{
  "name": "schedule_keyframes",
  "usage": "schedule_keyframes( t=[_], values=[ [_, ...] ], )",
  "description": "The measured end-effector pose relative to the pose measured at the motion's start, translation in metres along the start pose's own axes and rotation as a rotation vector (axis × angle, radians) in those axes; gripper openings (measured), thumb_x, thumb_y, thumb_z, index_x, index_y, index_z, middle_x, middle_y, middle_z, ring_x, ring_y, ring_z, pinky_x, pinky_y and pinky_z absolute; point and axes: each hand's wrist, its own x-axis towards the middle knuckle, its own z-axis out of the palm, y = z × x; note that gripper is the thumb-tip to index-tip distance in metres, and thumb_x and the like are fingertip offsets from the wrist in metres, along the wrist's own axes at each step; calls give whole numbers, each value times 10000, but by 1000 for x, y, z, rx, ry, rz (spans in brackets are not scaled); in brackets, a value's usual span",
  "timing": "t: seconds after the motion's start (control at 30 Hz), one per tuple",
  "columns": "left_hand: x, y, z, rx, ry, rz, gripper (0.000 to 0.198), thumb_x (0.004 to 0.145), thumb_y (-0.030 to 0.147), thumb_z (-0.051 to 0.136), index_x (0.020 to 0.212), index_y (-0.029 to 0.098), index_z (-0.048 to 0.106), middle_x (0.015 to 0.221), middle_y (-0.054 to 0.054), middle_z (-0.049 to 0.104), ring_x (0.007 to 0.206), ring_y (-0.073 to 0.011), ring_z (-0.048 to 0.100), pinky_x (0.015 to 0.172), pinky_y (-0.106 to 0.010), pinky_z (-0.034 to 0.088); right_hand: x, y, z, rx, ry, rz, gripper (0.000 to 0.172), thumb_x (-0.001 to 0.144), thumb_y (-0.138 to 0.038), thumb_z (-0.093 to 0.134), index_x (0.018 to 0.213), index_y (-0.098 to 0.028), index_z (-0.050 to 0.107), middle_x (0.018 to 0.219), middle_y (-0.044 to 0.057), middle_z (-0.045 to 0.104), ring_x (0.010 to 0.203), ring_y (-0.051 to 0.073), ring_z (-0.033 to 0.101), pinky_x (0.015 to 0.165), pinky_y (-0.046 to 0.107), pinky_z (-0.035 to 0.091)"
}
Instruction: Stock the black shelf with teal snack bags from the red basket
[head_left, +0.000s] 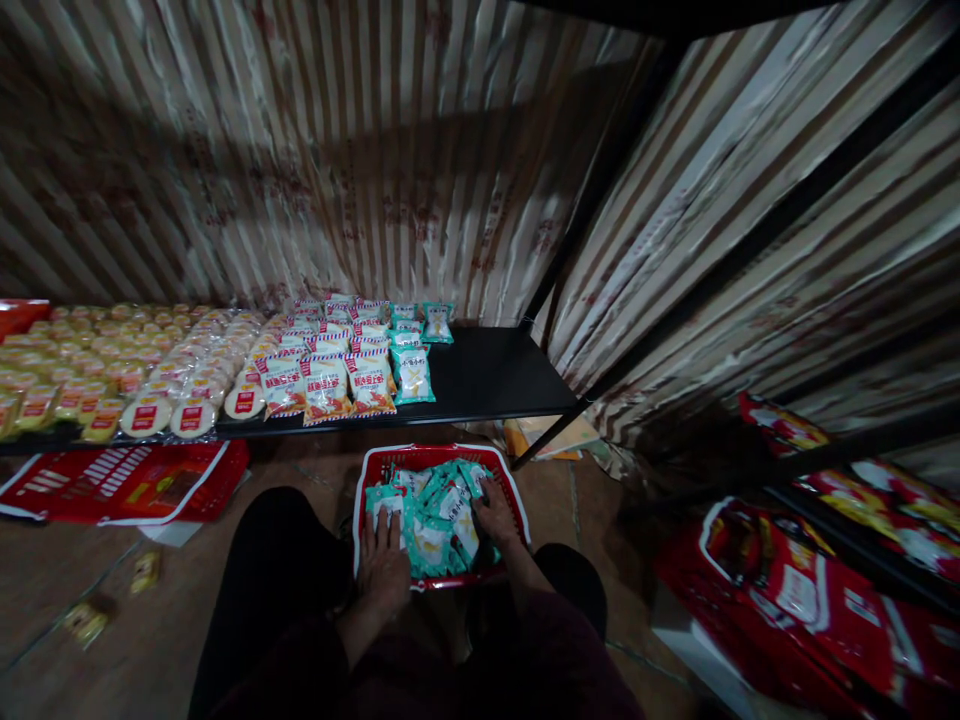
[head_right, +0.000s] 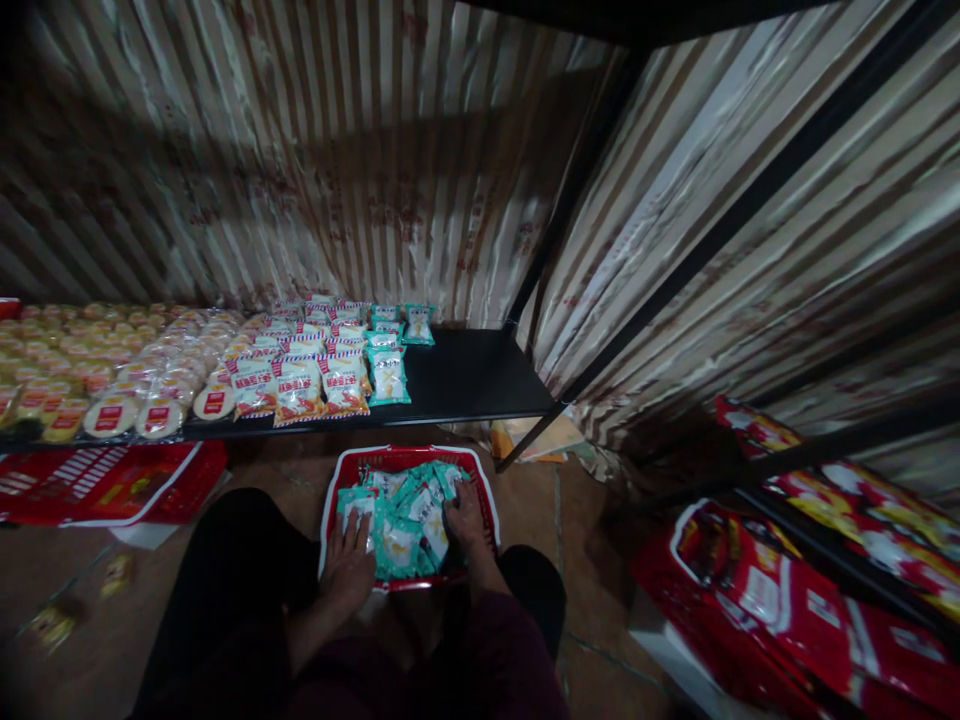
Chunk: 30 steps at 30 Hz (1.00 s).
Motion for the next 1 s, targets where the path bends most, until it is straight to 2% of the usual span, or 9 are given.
schedule_keyframes(
  t=[0.1,0.2,0.37,0.57,0.67,0.73,0.8,0.9,1.0],
  values=[
    [-2,10,1,5,-19,-56,604,770,194,481,1371,168,428,1462,-114,369,1380,-356,229,1067,-539,280,5,9,-2,24,-2,-34,449,727,-195,498,1156,-142,621,1269,111,579,1276,245,449,1090,399,319],
    [2,10,-3,-1,-60,-39,595,767,216,494,1358,164,449,1452,-111,388,1372,-361,246,1072,-526,287,10,11,3,49,11,-49,449,715,-177,495,1143,-144,628,1252,115,588,1251,244,474,1080,405,331],
    [5,12,-11,12,-93,-67,612,770,206,482,1376,149,418,1481,-107,337,1389,-334,217,1091,-483,281,11,9,10,52,74,-45,475,701,-161,501,1163,-151,612,1254,114,583,1243,258,474,1075,426,334],
    [2,17,-22,-9,-111,-53,606,783,160,442,1387,132,395,1506,-129,273,1403,-315,184,1091,-475,266,-10,-3,2,-122,215,-148,442,772,-234,501,1191,-125,587,1343,142,505,1324,289,352,1091,483,288],
    [3,18,-30,-18,-91,-35,597,775,155,458,1370,125,421,1491,-141,304,1396,-308,212,1101,-468,250,-25,-16,-3,-164,130,-233,414,833,-253,451,1206,-132,584,1317,127,539,1305,260,390,1089,446,304],
    [5,18,-35,-23,-73,-9,587,766,168,477,1351,123,450,1482,-142,323,1392,-308,224,1105,-464,245,-32,-25,-4,-184,69,-245,393,864,-239,408,1189,-141,605,1290,118,568,1285,244,424,1080,421,323],
    [9,19,-38,-24,-51,23,572,764,182,485,1333,132,475,1477,-134,335,1389,-308,232,1102,-469,248,-37,-31,-3,-203,67,-235,394,886,-249,385,1191,-140,610,1295,119,566,1295,246,416,1081,421,321],
    [17,18,-34,-14,-33,38,546,778,188,465,1320,129,490,1471,-139,345,1380,-309,257,1090,-474,266,-39,-34,1,-218,72,-238,414,904,-321,396,1218,-141,598,1343,129,524,1322,266,380,1086,437,309],
    [23,17,-25,0,-47,41,561,777,178,445,1336,136,470,1456,-130,377,1364,-294,298,1077,-461,289,-34,-33,4,-228,24,-249,431,905,-376,416,1224,-151,599,1358,135,508,1322,277,379,1080,440,315]
  ],
)
